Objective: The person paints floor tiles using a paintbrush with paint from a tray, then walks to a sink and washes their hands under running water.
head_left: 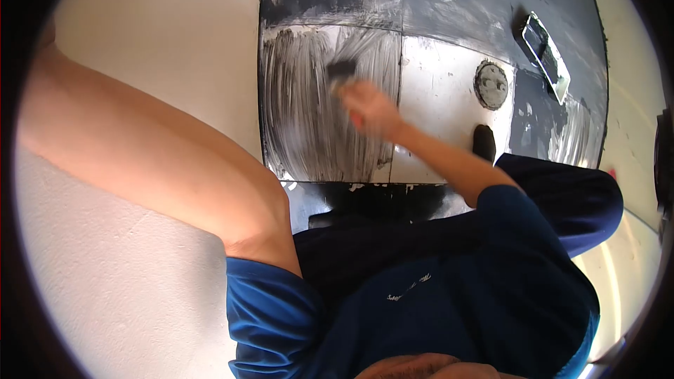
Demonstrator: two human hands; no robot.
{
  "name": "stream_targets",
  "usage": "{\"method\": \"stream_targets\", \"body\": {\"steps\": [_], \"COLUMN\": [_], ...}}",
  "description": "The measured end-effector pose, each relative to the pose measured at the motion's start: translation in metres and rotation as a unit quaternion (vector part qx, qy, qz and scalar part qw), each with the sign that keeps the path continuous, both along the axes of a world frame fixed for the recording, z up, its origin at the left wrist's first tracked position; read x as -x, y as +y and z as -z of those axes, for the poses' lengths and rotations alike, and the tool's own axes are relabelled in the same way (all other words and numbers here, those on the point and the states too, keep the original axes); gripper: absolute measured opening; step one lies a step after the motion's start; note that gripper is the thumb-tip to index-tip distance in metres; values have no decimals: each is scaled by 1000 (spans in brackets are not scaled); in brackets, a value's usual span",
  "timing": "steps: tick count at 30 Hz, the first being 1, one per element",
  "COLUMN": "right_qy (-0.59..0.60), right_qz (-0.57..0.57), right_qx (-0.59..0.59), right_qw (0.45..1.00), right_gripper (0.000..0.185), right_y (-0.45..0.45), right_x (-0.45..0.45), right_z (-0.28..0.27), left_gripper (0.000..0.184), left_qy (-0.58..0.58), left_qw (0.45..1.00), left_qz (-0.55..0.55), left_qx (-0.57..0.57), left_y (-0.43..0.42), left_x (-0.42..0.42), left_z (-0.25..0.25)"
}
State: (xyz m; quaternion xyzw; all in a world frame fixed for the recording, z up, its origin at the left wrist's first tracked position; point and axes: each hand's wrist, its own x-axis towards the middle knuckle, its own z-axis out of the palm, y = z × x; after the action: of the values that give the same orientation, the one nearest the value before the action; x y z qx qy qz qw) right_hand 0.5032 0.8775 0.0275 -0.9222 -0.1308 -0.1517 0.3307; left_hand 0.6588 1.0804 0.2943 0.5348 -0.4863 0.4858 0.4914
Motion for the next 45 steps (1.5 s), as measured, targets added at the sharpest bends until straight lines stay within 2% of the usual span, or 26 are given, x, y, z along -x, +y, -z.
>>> {"method": "stream_targets", "body": {"steps": [2,5,6,7,8,9,10,11,12,15,17,19,21,24,26,28,30,33,35,37,40,43,45], "right_qy": [41,302,331,360,345,310,267,170,70,49,-42,46,177,315,310,118,10,-26,16,76,157,218,-57], "right_qz": [-84,-160,-108,-55,-13,28,56,74,94,72,-33,-118,-188,-132,-5,32,64,-19,-69,-151,-141,-91,-34], "right_qx": [-112,-214,-217,-221,-222,-239,-215,-144,-70,49,77,43,-87,-156,-185,-137,-1,56,47,-39,-165,-218,-121], "right_qw": [989,915,912,905,912,920,938,972,991,995,996,991,962,927,933,983,998,998,996,985,963,947,990], "right_gripper": [36,12,11,18,26,21,9,6,18,42,54,45,32,18,10,8,15,24,28,25,23,21,16], "right_y": [43,63,56,43,28,13,-2,-23,-37,-43,-22,-3,1,-28,-51,-71,-71,-28,31,80,113,76,38], "right_x": [28,30,17,-9,-34,-60,-86,-113,-125,-122,-75,-12,30,19,-31,-85,-124,-143,-118,-92,-84,-124,-170], "right_z": [-15,-27,-25,-28,-25,-37,-27,-20,-17,3,17,-7,-22,-23,-37,-22,-25,-2,-4,-5,-8,-30,-3], "left_gripper": [47,48,48,48,48,49,49,49,49,50,50,51,51,52,53,53,54,54,55,55,56,57,57], "left_qy": [0,-8,-8,-9,-9,-7,-6,-5,-7,-15,-11,0,9,38,74,114,153,198,217,227,235,246,249], "left_qw": [1000,1000,1000,1000,1000,1000,1000,1000,1000,1000,1000,1000,1000,999,996,991,983,971,965,961,958,953,952], "left_qz": [-4,0,1,2,-2,-4,-5,-6,-5,-1,-1,-3,5,28,49,70,89,113,124,132,141,143,144], "left_qx": [-2,0,2,4,5,3,1,-2,-5,2,6,5,3,-1,-13,-31,-49,-66,-74,-80,-89,-99,-103], "left_y": [1,1,1,3,6,7,9,9,10,10,11,14,10,3,-3,-7,-13,-18,-20,-21,-23,-26,-28], "left_x": [-1,3,4,5,4,4,4,5,5,8,8,2,-9,-32,-51,-69,-87,-104,-109,-112,-112,-112,-113], "left_z": [-1,-4,-5,-4,-5,-5,-5,-5,-5,-7,-9,-13,-23,-46,-63,-81,-97,-109,-114,-117,-121,-120,-121]}}
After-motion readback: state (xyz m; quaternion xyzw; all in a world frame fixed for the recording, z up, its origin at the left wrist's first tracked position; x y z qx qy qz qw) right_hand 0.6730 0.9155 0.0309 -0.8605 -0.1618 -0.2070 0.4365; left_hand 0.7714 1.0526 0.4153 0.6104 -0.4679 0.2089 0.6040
